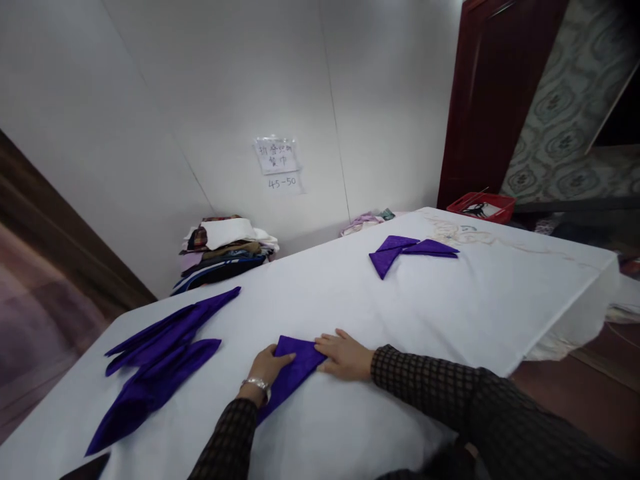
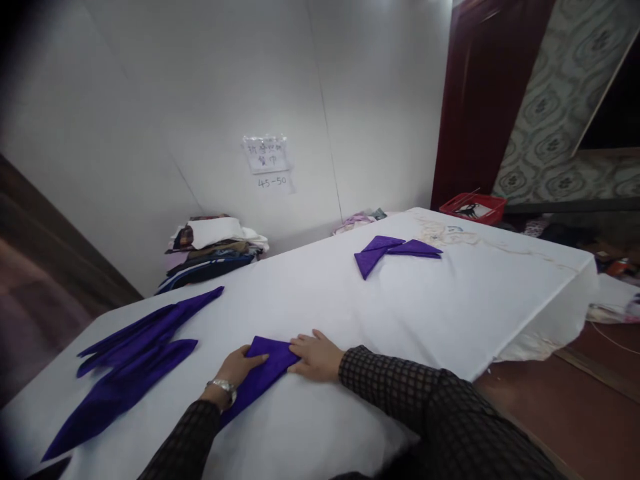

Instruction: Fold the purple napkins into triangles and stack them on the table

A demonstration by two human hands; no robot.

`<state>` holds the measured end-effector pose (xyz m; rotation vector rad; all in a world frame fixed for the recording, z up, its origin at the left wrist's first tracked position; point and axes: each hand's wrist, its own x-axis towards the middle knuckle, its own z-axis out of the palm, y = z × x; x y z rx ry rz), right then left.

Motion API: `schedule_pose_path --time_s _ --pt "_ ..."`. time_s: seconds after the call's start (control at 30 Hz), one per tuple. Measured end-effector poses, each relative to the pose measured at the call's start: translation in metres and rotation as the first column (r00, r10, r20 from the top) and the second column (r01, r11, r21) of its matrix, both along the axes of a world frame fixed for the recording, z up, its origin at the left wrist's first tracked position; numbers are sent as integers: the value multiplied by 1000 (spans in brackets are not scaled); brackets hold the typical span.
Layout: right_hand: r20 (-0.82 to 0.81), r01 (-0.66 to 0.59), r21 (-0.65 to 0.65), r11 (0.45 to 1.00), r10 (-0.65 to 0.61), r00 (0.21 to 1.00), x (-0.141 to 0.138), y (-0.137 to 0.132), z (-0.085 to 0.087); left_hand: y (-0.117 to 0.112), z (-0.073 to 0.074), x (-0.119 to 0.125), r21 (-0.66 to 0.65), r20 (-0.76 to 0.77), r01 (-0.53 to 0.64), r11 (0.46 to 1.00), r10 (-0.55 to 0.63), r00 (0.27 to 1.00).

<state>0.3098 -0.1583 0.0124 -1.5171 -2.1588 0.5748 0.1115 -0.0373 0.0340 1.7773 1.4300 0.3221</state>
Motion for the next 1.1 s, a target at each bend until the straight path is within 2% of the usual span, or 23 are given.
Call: schedule_pose_path --time_s 0.13,0.23,0.3,0.37,0.47,0.57,0.67,0.73,0.8,0.83,0.87,0.9,0.93,1.0,1.07,1.1 --pt "-180 -14 -97 995 -4 984 10 3 10 -22 14 -1 -171 252 73 982 -28 967" --pt "-315 -11 -111 994 -24 949 17 13 24 -39 30 4 -163 345 213 963 -147 927" --pt "-440 -65 -164 984 -14 898 18 19 33 -47 43 8 -114 346 306 945 -251 904" --pt "-581 -192 -297 936 -17 814 17 21 37 -53 53 14 -68 332 370 927 -329 884" --pt "-702 -318 -462 828 -123 701 18 14 36 -56 61 24 -57 316 416 908 -379 870" --pt "-739 -306 -548 778 -280 612 28 -4 31 -55 56 36 -79 313 436 897 -393 865" --pt "-746 -242 -602 761 -429 509 56 -27 32 -50 38 42 7 316 360 933 -343 885" --pt "-760 -134 -596 792 -503 411 85 -44 35 -46 21 40 103 277 285 953 -303 912" --pt "-785 51 -559 828 -548 290 119 -60 38 -43 2 35 202 198 251 947 -291 936" --pt "-792 173 -538 825 -565 230 137 -66 38 -43 -7 32 250 155 249 936 -293 944" --pt "-795 305 -515 801 -580 179 156 -71 38 -43 -16 29 299 122 250 921 -297 947" --pt "-792 449 -483 751 -594 142 174 -74 37 -44 -23 27 348 103 248 904 -300 948" --pt "-780 598 -429 677 -612 134 191 -75 37 -45 -30 26 397 97 245 884 -306 947" --pt "-692 843 -257 472 -699 181 223 -74 36 -48 -39 24 497 95 242 833 -329 939" --pt "-557 948 -83 308 -803 212 249 -67 38 -51 -44 24 575 79 253 778 -361 929" --pt "-497 966 -24 258 -841 213 260 -62 40 -51 -46 24 599 69 261 757 -374 925"
